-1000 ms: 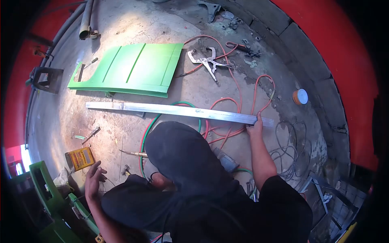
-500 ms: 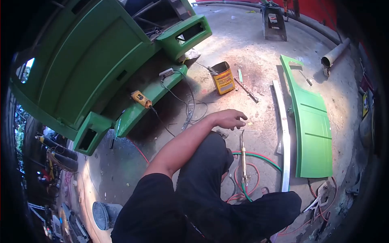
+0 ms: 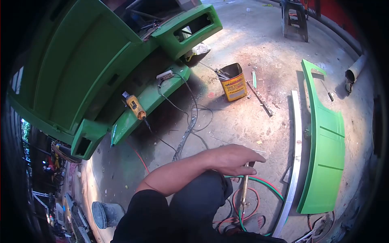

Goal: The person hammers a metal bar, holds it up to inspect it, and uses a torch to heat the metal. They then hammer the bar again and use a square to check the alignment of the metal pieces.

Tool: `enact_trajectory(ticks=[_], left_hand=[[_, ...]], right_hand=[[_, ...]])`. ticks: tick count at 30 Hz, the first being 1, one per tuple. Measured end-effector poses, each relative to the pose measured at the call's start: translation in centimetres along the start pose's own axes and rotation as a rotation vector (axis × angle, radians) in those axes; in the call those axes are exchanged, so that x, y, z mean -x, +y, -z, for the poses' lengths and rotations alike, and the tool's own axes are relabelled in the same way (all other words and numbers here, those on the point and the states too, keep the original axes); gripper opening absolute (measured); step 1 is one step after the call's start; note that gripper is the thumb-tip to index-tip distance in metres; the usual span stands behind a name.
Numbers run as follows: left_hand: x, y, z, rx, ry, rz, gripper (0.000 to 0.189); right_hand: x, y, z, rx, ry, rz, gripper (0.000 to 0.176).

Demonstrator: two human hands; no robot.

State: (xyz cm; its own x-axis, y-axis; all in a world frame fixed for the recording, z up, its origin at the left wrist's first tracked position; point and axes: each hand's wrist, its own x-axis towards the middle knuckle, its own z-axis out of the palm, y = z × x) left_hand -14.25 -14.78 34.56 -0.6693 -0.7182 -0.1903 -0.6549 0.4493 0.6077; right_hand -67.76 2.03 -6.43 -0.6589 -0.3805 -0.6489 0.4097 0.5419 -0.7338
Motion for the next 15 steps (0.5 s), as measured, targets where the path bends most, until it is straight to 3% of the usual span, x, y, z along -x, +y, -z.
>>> enact_trajectory(ticks=[1,3,5,6,8,11,13,15], left_hand=[[-0.2,-0.4,1.0,-0.115,0.132,-0.007,0.046],[-1.2,-4.4,7.8,-0.017,0.506,0.241,0.04],[-1.2,-11.6,17.1,0.115,1.017,0.257,0.039],[-0.6,-14.9,22.3,-0.014,1.219,0.262,0.037],[1.5,-22.1,32.2,-0.117,1.509,0.391,0.036],[4.8,-27.8,41.4,-0.448,1.629,0.765,0.039],[6.9,-32.8,45.6,-0.514,1.578,0.968,0.04],[8.8,-37.3,48.5,-0.531,1.525,1.04,0.043]], right_hand=[[-0.5,-0.2,-0.1,0.074,0.009,0.012,0.037],[-1.4,-0.4,0.2,0.253,0.041,0.028,0.037],[-1.4,-0.8,0.8,0.469,0.094,0.035,0.036],[-1.1,-1.3,1.1,0.558,0.12,0.034,0.036],[-0.6,-2.2,1.6,0.696,0.174,0.039,0.036],[1.3,-3.4,3.1,0.845,0.245,0.016,0.036],[2.9,-4.5,4.1,0.919,0.293,0.0,0.036],[4.6,-5.6,5.6,0.981,0.336,-0.013,0.036]])
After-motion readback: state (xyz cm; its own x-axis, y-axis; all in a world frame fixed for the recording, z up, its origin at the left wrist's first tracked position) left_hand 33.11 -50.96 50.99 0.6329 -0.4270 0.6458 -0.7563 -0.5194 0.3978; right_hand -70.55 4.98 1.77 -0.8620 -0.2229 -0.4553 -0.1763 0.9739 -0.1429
